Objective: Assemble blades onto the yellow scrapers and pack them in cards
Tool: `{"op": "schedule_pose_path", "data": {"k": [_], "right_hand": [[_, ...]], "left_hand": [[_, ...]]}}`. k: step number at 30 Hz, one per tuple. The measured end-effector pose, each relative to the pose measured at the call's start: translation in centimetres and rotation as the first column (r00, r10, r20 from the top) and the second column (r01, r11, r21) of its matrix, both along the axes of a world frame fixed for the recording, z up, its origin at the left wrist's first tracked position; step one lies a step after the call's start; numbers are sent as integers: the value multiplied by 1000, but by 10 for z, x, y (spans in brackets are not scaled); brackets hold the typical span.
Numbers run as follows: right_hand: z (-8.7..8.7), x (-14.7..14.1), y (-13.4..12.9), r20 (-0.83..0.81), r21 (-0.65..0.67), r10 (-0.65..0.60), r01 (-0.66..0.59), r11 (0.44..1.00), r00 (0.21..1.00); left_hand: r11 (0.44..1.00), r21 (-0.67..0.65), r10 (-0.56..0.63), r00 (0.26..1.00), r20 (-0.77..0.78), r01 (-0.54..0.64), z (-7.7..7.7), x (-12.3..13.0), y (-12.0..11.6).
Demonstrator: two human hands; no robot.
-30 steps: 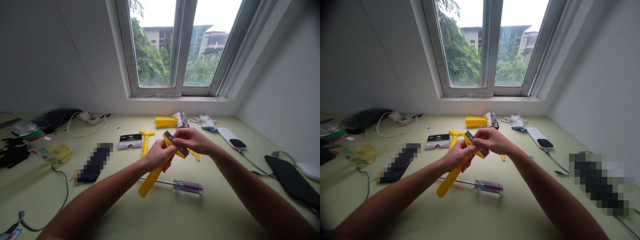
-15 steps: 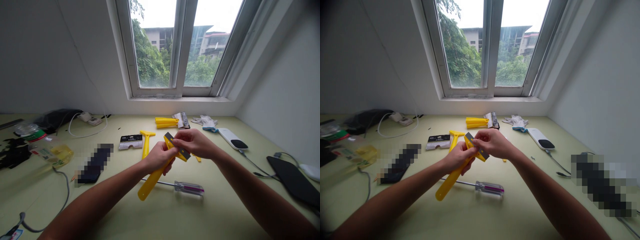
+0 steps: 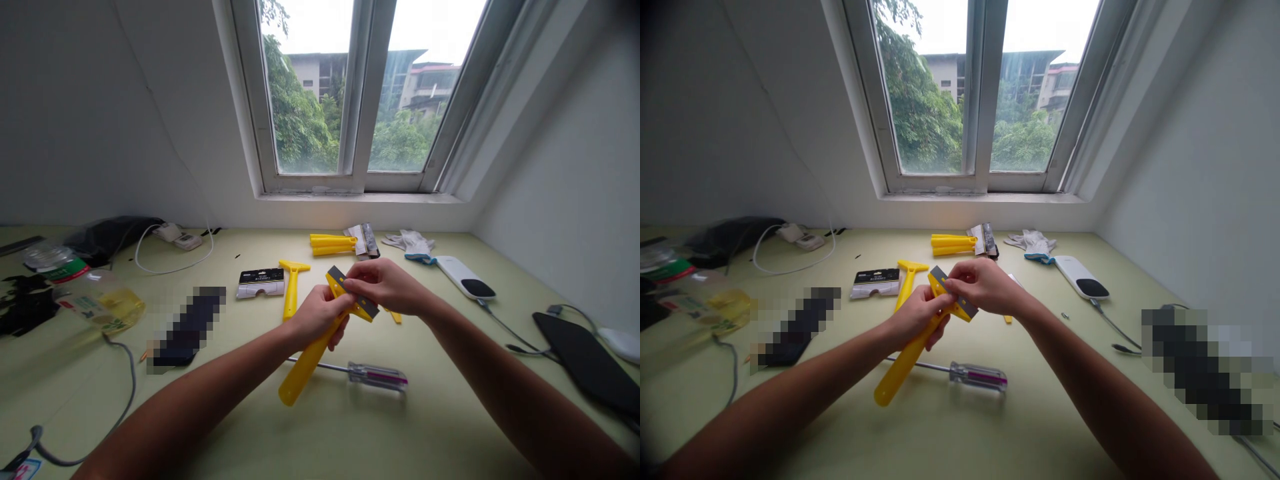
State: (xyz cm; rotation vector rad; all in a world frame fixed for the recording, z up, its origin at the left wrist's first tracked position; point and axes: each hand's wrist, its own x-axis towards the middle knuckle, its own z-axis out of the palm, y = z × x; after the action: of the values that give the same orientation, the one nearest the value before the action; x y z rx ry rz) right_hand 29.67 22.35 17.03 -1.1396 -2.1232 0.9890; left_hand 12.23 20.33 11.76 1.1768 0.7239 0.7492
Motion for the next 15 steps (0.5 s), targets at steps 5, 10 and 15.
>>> {"op": "schedule_pose_path", "data": {"k": [5,10,15], "right_hand": [[3,1,-1,57,14,-9,8,1000,998],[3,3,1,64,-62,-5,9,998,998],[0,6,4,45,-78,27,-24,997,999]], "left_hand": [[1000,16,22,1000,-3,-22,-3,3,-1],[1000,25,18,1000,-9,-18,-3,4,-3],[999,42,30,999,-29,-29,-4,4,-4]]}}
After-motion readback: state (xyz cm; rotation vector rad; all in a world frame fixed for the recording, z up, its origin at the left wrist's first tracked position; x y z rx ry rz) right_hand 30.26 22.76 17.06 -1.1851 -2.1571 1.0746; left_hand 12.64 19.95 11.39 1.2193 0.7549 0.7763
